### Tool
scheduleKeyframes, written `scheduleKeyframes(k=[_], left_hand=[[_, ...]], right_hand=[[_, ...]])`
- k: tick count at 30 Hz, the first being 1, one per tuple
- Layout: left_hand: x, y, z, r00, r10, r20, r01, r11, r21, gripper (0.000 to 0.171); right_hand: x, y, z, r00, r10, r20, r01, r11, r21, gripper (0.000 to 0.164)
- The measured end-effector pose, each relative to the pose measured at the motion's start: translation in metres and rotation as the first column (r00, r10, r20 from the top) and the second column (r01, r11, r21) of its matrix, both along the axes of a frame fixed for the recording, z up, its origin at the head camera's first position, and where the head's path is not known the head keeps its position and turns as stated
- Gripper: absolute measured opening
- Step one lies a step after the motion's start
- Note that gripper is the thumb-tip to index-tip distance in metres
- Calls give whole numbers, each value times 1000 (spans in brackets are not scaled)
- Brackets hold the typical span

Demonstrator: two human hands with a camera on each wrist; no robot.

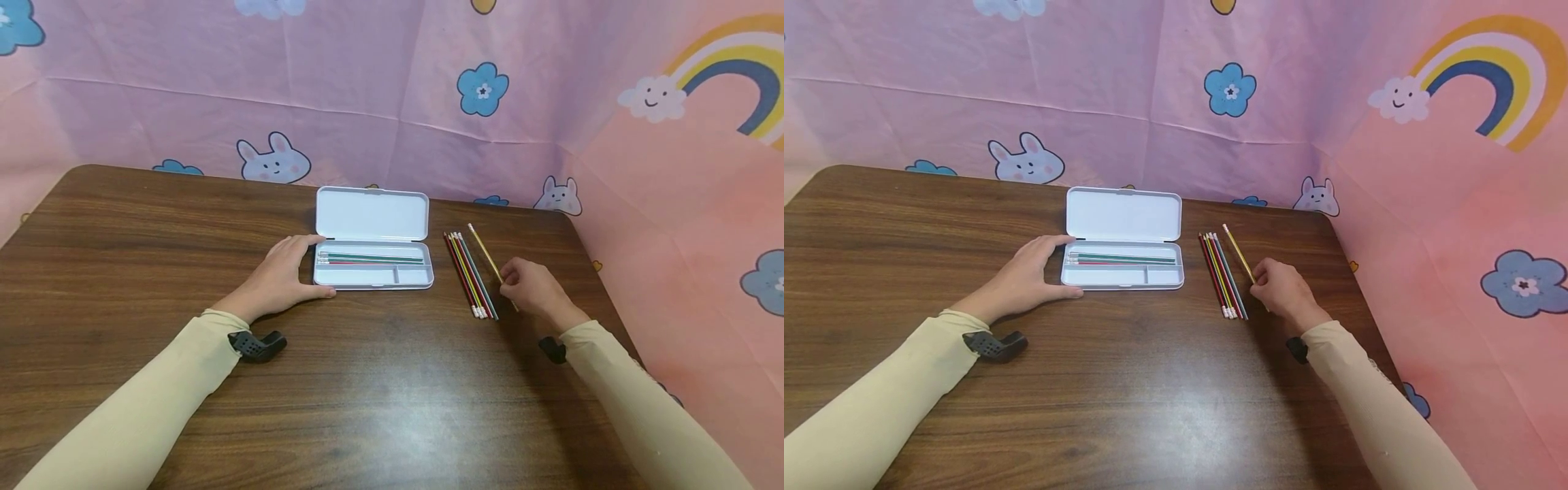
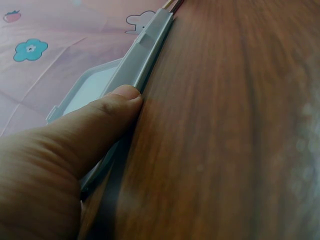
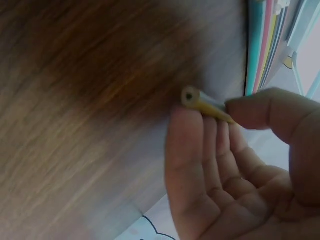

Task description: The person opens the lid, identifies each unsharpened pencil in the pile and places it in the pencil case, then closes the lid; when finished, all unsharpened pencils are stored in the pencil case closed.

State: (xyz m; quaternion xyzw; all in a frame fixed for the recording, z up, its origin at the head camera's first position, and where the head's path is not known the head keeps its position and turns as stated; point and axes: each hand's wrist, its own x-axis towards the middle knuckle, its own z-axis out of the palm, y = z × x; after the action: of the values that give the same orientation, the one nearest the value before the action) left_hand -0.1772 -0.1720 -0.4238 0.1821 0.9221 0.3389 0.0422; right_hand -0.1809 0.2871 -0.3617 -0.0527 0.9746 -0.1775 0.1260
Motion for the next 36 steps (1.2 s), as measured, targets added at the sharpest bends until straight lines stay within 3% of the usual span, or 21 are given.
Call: scheduleKeyframes(k=[7, 14, 19, 22, 30, 33, 36], left_hand=[[0, -1, -1, 1000, 2, -1, -2, 1000, 1, 102], [0, -1, -1, 1000, 4, 1, -4, 1000, -4, 103], [-1, -2, -1, 1000, 11, -8, -11, 1000, -3, 103], [-1, -3, -1, 1000, 11, -7, -11, 1000, -5, 102], [1, -2, -1, 1000, 29, 2, -29, 1000, 5, 105], [1, -1, -2, 1000, 26, 3, -26, 1000, 2, 105], [1, 0, -1, 1000, 25, -6, -25, 1000, 2, 104]], right_hand=[[-4, -6, 1, 989, 19, -144, -25, 999, -44, 26], [-9, -25, 3, 941, 94, -324, -121, 990, -67, 22], [-14, -46, 5, 907, 136, -400, -192, 976, -104, 17], [-17, -62, 6, 897, 171, -409, -231, 967, -103, 16], [-21, -106, 11, 901, 249, -356, -288, 956, -60, 15], [-23, -122, 11, 873, 322, -367, -346, 938, 2, 16], [-28, -136, 9, 826, 398, -400, -397, 913, 90, 16]])
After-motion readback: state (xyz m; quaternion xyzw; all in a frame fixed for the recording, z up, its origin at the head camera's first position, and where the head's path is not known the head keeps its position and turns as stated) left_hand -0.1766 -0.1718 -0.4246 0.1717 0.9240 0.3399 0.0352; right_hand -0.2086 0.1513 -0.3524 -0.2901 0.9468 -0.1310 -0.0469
